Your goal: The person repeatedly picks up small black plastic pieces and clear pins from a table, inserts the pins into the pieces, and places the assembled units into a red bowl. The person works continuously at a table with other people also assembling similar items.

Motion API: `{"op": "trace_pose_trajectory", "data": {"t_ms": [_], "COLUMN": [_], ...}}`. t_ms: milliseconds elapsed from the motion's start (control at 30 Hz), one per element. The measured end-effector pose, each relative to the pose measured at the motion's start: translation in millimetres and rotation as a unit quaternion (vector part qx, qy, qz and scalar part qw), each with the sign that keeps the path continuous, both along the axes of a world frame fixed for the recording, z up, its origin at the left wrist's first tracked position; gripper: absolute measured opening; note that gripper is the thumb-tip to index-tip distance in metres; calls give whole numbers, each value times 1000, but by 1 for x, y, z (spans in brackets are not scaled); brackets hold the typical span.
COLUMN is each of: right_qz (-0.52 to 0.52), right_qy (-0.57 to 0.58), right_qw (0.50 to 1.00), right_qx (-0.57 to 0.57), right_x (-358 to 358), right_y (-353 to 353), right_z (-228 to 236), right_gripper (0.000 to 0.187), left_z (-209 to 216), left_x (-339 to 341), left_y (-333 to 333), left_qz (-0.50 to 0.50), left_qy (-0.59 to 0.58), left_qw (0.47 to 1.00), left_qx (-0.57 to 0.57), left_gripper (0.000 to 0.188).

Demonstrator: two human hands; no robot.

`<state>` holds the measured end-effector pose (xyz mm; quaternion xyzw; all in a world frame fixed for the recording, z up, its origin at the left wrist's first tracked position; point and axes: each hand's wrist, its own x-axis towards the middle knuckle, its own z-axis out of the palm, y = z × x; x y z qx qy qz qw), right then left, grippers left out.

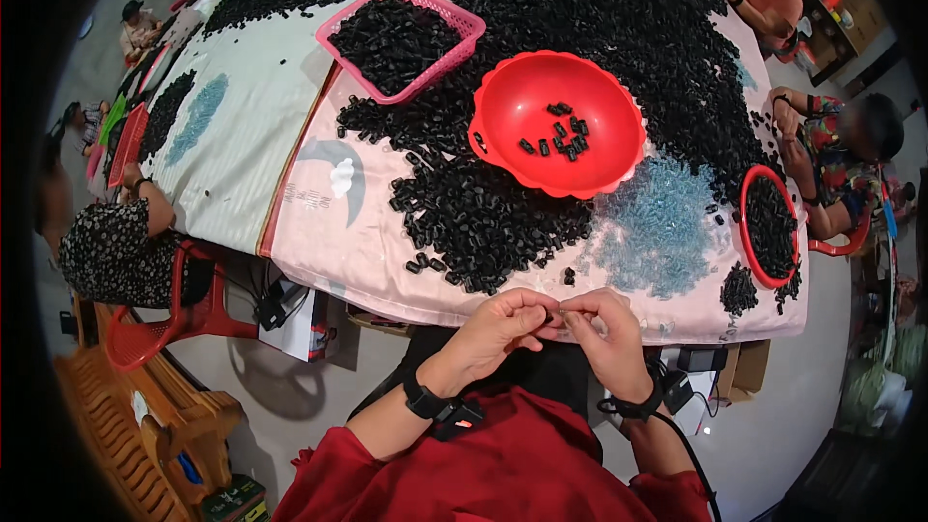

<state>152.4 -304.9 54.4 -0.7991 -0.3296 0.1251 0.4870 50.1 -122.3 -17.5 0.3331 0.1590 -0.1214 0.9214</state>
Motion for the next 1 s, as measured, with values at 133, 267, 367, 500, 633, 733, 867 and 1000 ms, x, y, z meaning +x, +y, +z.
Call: {"op": "trace_pose_trajectory", "data": {"t_ms": [133, 267, 367, 500, 633, 733, 867, 1000], "right_qz": [-4, -9, -3, 11, 2, 1, 46, 44], "right_qy": [-31, -65, -71, -78, -52, -54, -82, -50], "right_qw": [1000, 998, 997, 997, 998, 998, 995, 997], "right_qx": [3, 2, 4, -7, -35, -36, -22, -32], "right_x": [-1, -1, -1, -1, -4, -6, -1, 0], "right_y": [0, -1, -1, 0, 0, -1, -4, -4], "right_z": [2, 2, 1, 0, 4, 0, -3, -4], "right_gripper": [12, 14, 14, 14, 12, 10, 8, 10], "left_z": [11, 9, 6, 4, 2, -1, -2, 1], "left_x": [4, 3, 3, 4, 2, 2, 1, 0], "left_y": [-4, -5, -7, -9, -10, -8, -7, -7], "left_qz": [9, 2, 8, 9, 19, 20, 18, 8], "left_qy": [10, -3, -8, -19, -34, -46, -41, -32], "left_qw": [999, 1000, 1000, 1000, 998, 998, 998, 999], "left_qx": [-37, -14, 4, 19, 45, 46, 39, 24], "left_gripper": [29, 28, 26, 26, 24, 25, 25, 24]}}
